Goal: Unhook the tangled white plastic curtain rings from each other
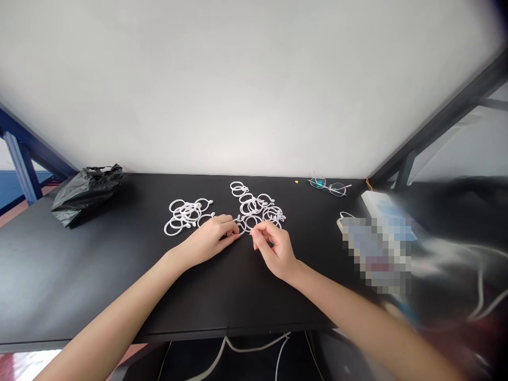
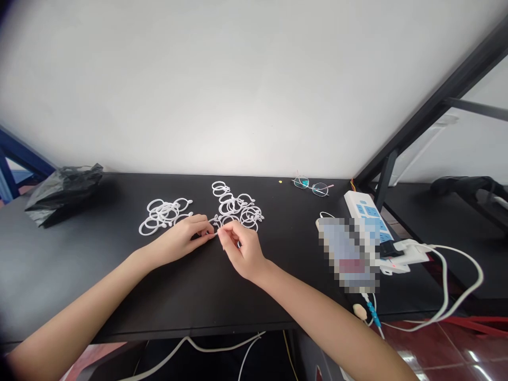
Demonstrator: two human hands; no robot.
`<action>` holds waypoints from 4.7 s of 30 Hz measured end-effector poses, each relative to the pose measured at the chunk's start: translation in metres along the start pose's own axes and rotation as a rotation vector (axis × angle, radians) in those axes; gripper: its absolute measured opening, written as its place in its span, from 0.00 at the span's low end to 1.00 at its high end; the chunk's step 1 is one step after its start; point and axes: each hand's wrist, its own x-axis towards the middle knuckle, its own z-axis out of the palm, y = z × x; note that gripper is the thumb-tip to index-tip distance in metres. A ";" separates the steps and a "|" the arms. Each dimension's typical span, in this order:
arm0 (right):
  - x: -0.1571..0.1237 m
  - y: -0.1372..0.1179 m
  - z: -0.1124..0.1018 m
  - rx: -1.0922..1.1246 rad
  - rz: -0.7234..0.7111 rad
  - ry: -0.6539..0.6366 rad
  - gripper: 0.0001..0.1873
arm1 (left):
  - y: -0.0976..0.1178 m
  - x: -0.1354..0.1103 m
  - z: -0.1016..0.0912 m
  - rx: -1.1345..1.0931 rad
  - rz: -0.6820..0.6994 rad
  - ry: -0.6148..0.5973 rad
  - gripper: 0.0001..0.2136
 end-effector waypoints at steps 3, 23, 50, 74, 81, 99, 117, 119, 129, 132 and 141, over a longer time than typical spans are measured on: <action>-0.001 0.000 0.000 0.001 0.003 0.021 0.12 | 0.006 -0.001 -0.015 -0.233 -0.121 0.052 0.11; 0.001 0.005 0.003 0.095 -0.012 0.138 0.08 | 0.020 0.001 -0.007 -1.321 -0.406 0.136 0.12; -0.005 0.004 0.005 -0.286 -0.362 -0.065 0.16 | 0.037 -0.012 0.027 -0.412 -0.085 0.420 0.17; -0.003 0.007 0.000 -0.122 -0.113 0.038 0.11 | 0.008 -0.004 -0.015 0.103 -0.257 0.431 0.16; -0.003 0.008 0.000 -0.119 -0.125 0.006 0.09 | -0.020 -0.005 -0.021 0.609 -0.334 0.371 0.15; -0.004 0.008 0.001 -0.092 -0.152 0.017 0.08 | -0.021 -0.005 -0.007 0.570 -0.215 0.342 0.16; 0.000 0.005 -0.003 -0.129 -0.196 0.088 0.08 | 0.003 0.001 0.018 0.126 0.071 0.117 0.09; 0.002 0.005 -0.006 -0.139 -0.194 0.138 0.07 | 0.003 0.001 0.017 0.047 0.055 0.179 0.10; 0.007 0.002 -0.006 -0.189 -0.131 0.160 0.03 | 0.017 0.004 0.004 -0.796 -0.338 0.162 0.15; 0.009 0.003 -0.007 -0.176 -0.089 0.141 0.04 | 0.019 0.004 0.007 -0.966 -0.383 0.146 0.15; 0.007 0.006 -0.001 -0.154 -0.074 0.089 0.09 | 0.022 0.005 0.010 -1.117 -0.297 0.133 0.19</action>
